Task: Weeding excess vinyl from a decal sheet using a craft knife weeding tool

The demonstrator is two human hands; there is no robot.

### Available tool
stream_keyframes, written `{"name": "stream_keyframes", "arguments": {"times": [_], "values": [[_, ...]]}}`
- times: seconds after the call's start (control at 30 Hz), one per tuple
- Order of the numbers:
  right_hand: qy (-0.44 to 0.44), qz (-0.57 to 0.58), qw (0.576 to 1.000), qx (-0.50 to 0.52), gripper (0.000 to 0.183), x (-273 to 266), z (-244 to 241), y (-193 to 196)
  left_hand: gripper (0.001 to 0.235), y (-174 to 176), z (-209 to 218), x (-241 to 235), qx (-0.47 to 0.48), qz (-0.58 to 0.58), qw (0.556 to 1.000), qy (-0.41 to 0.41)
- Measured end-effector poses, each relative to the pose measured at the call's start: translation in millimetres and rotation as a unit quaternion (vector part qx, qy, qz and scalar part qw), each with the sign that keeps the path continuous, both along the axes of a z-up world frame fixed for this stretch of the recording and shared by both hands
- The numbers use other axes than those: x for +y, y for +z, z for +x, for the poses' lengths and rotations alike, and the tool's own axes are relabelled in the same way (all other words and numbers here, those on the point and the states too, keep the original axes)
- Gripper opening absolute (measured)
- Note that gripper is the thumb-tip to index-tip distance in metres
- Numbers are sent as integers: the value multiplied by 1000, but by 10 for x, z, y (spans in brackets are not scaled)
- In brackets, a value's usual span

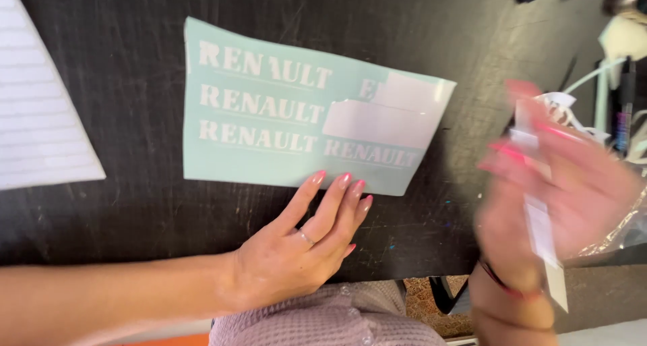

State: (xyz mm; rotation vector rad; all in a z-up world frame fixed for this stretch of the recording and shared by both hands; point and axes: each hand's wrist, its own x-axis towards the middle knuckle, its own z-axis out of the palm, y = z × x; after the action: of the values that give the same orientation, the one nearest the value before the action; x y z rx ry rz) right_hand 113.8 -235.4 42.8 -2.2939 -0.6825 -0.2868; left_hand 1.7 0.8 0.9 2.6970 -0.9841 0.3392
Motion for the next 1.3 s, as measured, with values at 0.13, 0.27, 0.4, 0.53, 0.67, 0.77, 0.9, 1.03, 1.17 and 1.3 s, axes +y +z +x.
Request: {"name": "stream_keyframes", "arguments": {"times": [0.13,0.27,0.4,0.53,0.67,0.77,0.9,1.03,1.17,1.3], "values": [[-273,-470,761,-356,27,-1242,-646,150,50,38,11,-3,5,-18,1000,-15],[-228,-194,954,3,41,-522,-249,133,52,-14,14,-14,-6,1,1000,-14],[-124,-179,976,23,34,-913,-405,-471,54,-29,-53,-36,15,3,1000,-6],[-210,-40,958,192,25,-831,-440,-215,56,-48,-74,-42,5,-4,1000,-2],[-241,291,880,287,34,-1047,-461,-98,59,-54,-58,-31,4,-4,1000,-7],[-326,459,760,325,43,-897,-454,133,59,-49,-61,-30,6,-6,1000,-6],[-320,545,700,334,46,-1003,-540,128,59,-37,-51,-28,1,-5,1000,-5],[-371,527,693,323,47,-829,-500,186,56,-7,-40,-16,-6,-5,1000,-7],[-345,449,768,300,45,-823,-557,93,38,64,57,-13,-56,-57,997,-10],[-242,293,905,191,52,-967,-578,-114,24,56,79,-16,-82,-138,987,-27]]}}
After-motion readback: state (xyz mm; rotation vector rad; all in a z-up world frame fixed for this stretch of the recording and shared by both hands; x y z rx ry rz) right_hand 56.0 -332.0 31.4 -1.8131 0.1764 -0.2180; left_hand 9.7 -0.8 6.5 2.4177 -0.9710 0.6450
